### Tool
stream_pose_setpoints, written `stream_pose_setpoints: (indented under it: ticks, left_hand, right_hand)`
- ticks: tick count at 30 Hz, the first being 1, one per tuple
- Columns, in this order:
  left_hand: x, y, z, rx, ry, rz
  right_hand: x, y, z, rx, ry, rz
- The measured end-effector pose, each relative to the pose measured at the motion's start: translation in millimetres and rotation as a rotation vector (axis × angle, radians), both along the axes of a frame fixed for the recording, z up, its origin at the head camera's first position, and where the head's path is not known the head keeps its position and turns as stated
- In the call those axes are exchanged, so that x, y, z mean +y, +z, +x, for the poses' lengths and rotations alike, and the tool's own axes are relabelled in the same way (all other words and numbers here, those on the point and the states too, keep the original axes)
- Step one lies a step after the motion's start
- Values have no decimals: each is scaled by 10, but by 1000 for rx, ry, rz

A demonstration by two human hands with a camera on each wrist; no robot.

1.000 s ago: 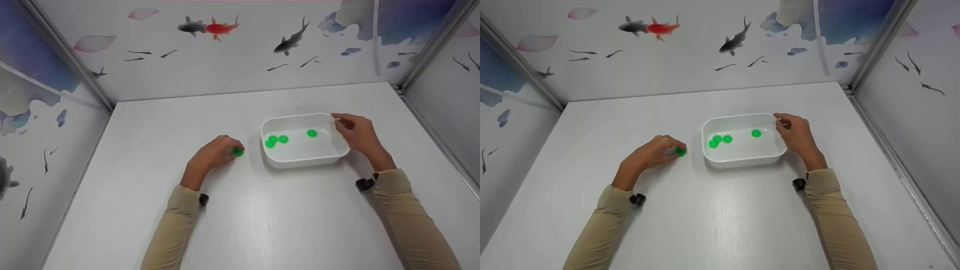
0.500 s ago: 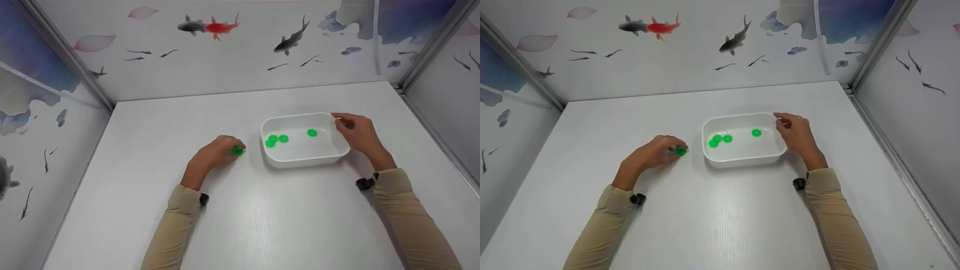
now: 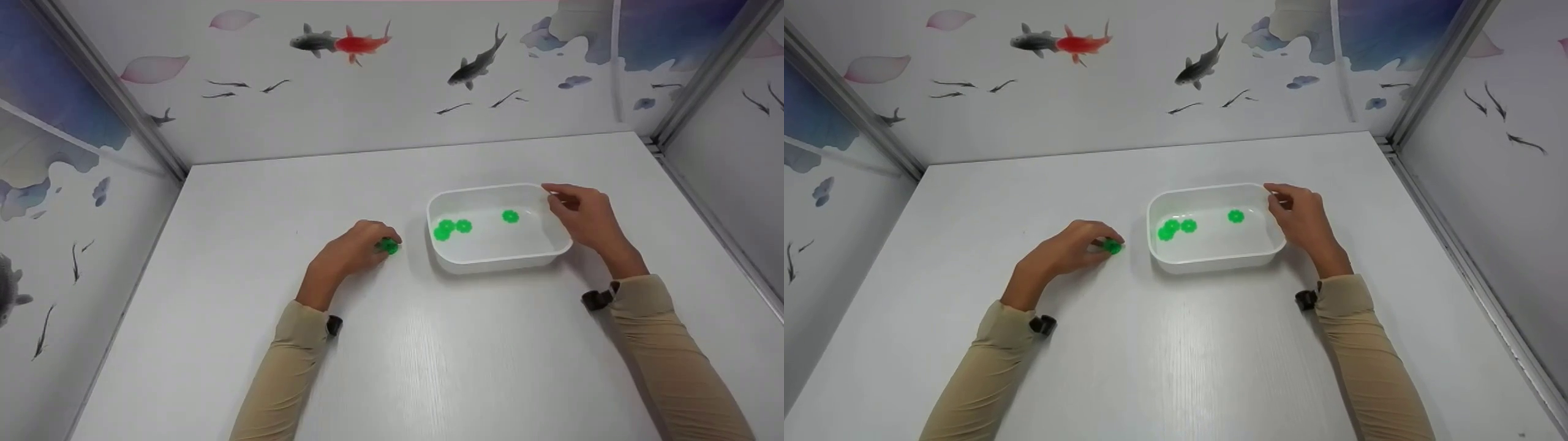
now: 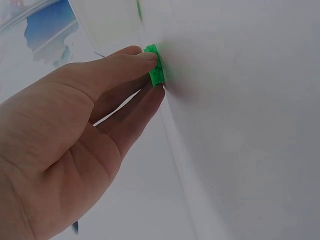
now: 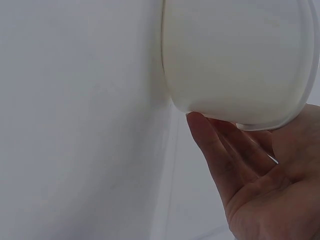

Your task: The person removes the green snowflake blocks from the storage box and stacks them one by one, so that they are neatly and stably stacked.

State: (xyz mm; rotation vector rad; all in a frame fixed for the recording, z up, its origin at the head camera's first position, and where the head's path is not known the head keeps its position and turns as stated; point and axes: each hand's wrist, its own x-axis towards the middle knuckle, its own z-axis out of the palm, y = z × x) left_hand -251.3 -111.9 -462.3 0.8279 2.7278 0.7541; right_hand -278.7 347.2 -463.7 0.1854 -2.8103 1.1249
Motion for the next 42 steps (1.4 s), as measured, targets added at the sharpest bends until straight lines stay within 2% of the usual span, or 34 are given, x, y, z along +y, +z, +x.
stream_pose_setpoints:
  ticks: [8,12,18,22,25,34,42]
  left_hand:
    - [17,5,-4,-20,18,4]
    - [12,21,5,12,5,-9]
    - [58,95,44,70,31,-19]
    - [170,168,38,142,20,25]
    - [281,202,26,170,25,57]
    - [681,255,-35,189,24,51]
    - [943,317,-94,143,4,-13]
  right_hand:
    - [4,11,-5,-24,-3,18]
    - [3,12,-9,-23,1,16]
    - [-19,26,-10,-26,4,5]
    - [-12,17,-8,-16,-2,10]
    - [-3,3,-4,-2,0,8]
    - [-3,5,5,8,-2,16]
    - [-29,23,2,24,-10,2]
